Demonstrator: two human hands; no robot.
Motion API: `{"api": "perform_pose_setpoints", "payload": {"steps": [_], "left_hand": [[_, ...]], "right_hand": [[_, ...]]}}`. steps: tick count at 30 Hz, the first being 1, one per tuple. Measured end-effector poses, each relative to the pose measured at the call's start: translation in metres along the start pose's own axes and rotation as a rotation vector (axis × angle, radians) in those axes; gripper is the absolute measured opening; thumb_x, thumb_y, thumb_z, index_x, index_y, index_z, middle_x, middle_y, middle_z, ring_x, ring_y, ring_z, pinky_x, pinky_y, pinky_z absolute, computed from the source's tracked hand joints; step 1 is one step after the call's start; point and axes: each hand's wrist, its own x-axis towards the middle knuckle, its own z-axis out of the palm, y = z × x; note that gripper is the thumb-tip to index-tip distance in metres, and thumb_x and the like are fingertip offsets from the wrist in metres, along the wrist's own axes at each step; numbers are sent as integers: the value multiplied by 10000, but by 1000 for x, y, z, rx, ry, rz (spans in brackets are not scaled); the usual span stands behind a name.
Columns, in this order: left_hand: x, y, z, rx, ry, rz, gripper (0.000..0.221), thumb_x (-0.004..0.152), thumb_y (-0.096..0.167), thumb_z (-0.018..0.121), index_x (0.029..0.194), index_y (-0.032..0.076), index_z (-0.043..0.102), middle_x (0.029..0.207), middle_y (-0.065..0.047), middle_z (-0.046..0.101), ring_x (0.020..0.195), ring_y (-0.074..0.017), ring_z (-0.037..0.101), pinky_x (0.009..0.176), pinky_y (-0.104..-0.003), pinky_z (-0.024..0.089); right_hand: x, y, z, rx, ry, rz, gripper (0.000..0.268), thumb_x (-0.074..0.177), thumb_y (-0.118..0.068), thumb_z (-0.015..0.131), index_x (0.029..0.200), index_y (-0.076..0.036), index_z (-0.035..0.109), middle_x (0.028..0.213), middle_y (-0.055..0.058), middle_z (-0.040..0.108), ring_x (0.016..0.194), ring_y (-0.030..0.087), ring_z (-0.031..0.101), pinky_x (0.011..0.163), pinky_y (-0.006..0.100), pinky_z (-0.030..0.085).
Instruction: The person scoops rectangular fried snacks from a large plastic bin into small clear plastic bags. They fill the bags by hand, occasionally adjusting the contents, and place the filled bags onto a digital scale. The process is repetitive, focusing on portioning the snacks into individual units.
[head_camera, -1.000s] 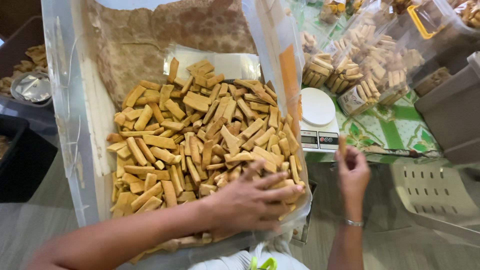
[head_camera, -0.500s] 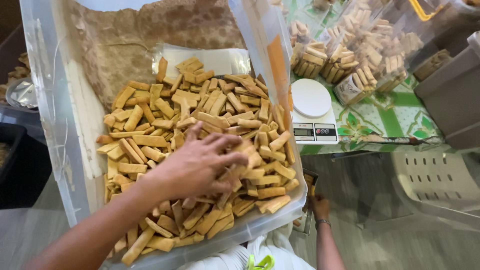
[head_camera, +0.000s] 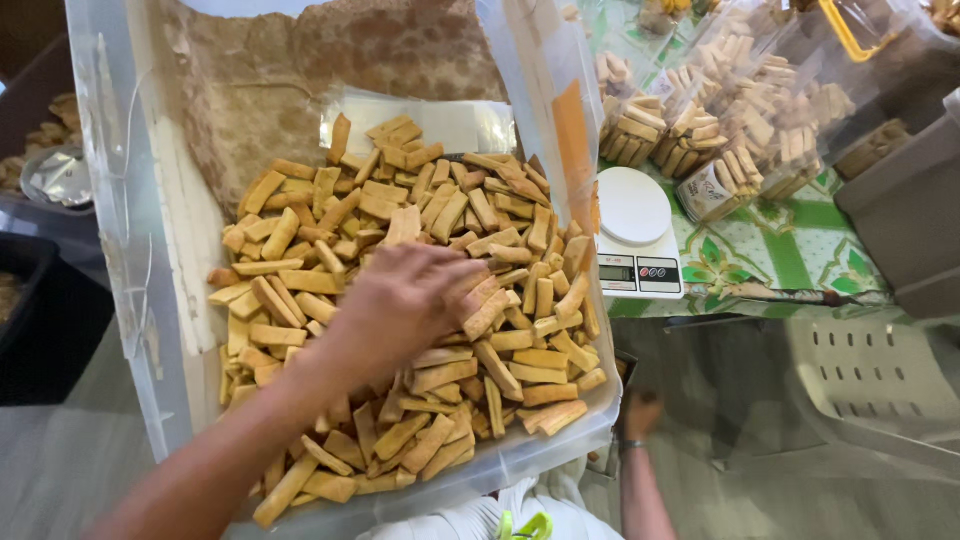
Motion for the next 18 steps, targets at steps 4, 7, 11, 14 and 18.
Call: {"api": "perform_pose_setpoints", "payload": {"steps": [4, 7, 11, 14, 18], "left_hand": [[0, 19, 20, 335, 60, 53, 536, 947, 515, 542, 1372, 192, 587, 1306, -101, 640, 1287, -292, 524, 1100, -494, 408], [2, 14, 8, 54, -138, -60, 492, 923, 349, 665, 1362, 137, 597, 1284, -79, 649, 1291, -296, 519, 1084, -504, 403], [9, 1, -13, -462, -161, -259, 531, 826, 240, 770, 1320, 113, 622, 1152, -93, 707, 1064, -213, 696, 972, -357, 543], [6, -15, -33, -702, -61, -357, 448, 865, 120, 756, 1298, 81, 650, 1120, -91, 755, 967, -136, 765, 910, -260, 628], [3, -22, -41, -843, 14, -427, 397, 900, 69, 727, 1292, 50, 668, 1098, -103, 786, 975, -135, 740, 858, -273, 631]], "right_hand": [[53, -69, -13, 317, 201, -265, 212, 987, 31, 693, 1184, -5, 621, 1100, 68, 657, 949, 165, 616, 866, 302, 523], [55, -155, -40, 773, 71, -346, 145, 1055, 9, 643, 1183, -42, 599, 1069, 51, 636, 929, 123, 618, 833, 251, 550], [0, -270, -78, 827, -338, -605, 89, 1103, -14, 621, 1182, -45, 594, 1056, 59, 673, 947, 128, 678, 884, 262, 598], [-39, -340, -83, 497, -856, -737, 309, 969, -40, 650, 1271, -32, 586, 1200, 64, 689, 1066, 157, 698, 855, 255, 609], [-73, -390, -52, 341, -1096, -832, 456, 900, -97, 767, 1321, -40, 602, 1127, 51, 727, 1017, 97, 713, 878, 238, 612]]}}
